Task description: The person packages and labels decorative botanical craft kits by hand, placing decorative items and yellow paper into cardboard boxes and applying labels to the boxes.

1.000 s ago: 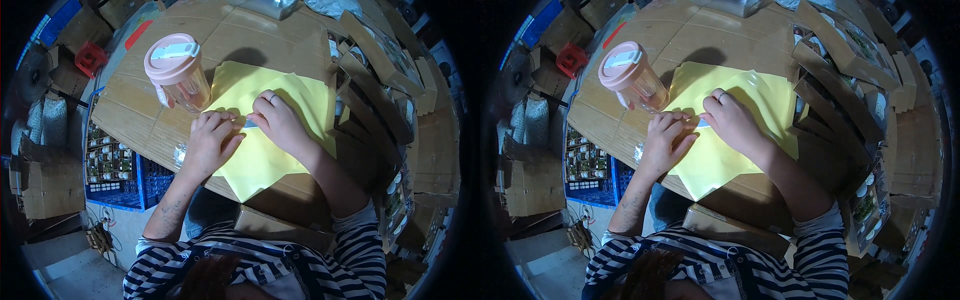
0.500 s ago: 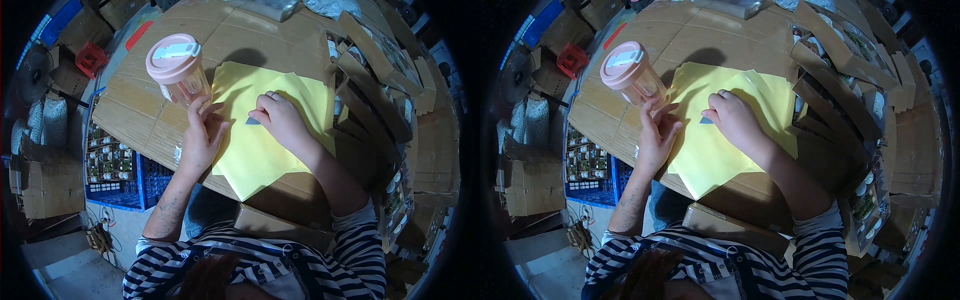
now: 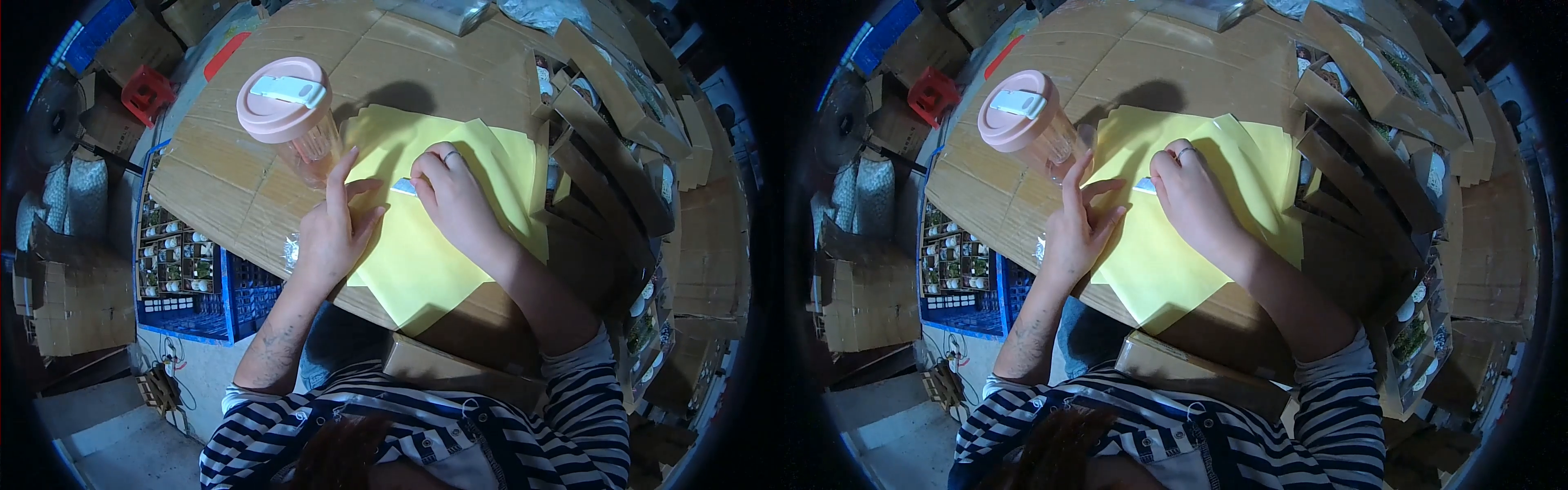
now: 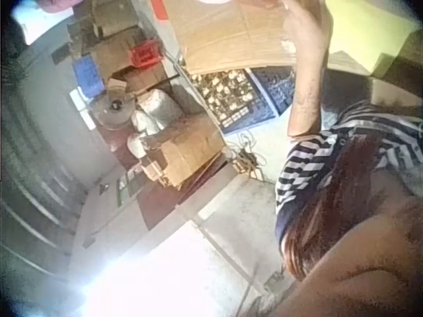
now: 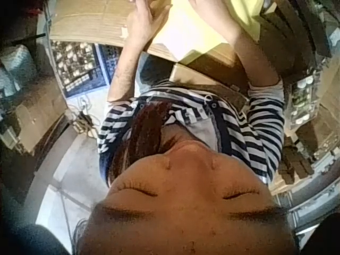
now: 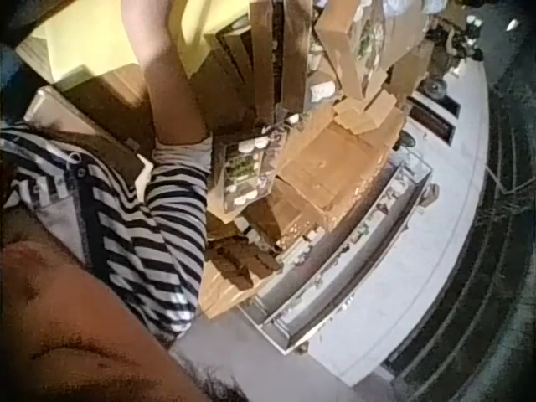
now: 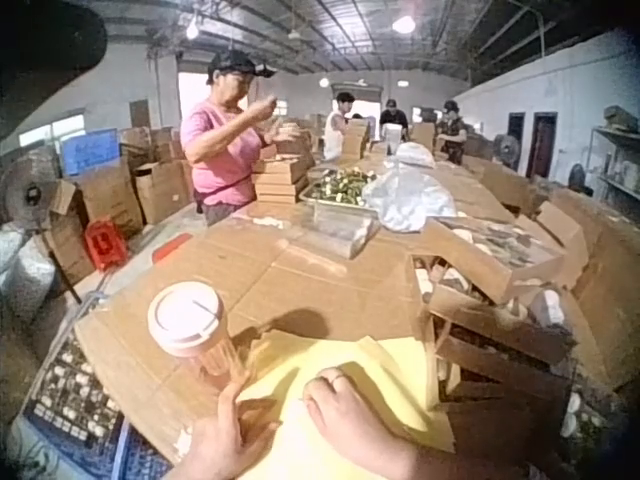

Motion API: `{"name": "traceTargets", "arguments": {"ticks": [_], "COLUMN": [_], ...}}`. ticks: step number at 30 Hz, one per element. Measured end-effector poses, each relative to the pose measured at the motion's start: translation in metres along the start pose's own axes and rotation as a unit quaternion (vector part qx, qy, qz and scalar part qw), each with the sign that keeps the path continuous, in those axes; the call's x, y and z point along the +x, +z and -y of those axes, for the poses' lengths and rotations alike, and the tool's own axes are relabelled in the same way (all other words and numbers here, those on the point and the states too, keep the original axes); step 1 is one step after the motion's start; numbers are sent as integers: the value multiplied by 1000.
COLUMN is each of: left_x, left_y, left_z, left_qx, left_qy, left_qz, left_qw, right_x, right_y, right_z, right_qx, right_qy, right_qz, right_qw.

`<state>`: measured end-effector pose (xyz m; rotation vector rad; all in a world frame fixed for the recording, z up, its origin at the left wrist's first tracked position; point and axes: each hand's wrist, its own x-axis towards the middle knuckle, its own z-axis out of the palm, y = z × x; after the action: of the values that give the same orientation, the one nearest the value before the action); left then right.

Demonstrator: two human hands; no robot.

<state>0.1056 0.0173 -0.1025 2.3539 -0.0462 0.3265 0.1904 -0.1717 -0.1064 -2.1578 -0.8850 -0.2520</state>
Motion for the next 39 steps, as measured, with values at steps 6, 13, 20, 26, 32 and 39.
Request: {"name": "traceTargets", "arguments": {"ticks": [6, 13, 20, 26, 32, 39], "left_x": [-3, -5, -20, -39, -65, -45], "left_y": [1, 1, -13, -28, -42, -30], "left_z": [2, 1, 8, -5, -73, -123], "left_qx": [32, 4, -48, -264, -427, -306], "left_qy": [58, 51, 98, 59, 40, 169], "left_qz": [-13, -12, -146, -123, 15, 332], "left_qw": [998, 999, 983, 955, 903, 876], "right_x": [-2, -2, 5, 2, 0, 3], "right_y": [3, 1, 16, 12, 17, 15], "right_z": [1, -9, -24, -26, -26, -24], "right_qx": [21, 72, 151, 124, 115, 100], "right_qy": [-32, 33, 7, 16, 11, 14], "right_qz": [14, 0, -46, -42, -53, -39], "right_qw": [999, 997, 987, 991, 992, 994]}}
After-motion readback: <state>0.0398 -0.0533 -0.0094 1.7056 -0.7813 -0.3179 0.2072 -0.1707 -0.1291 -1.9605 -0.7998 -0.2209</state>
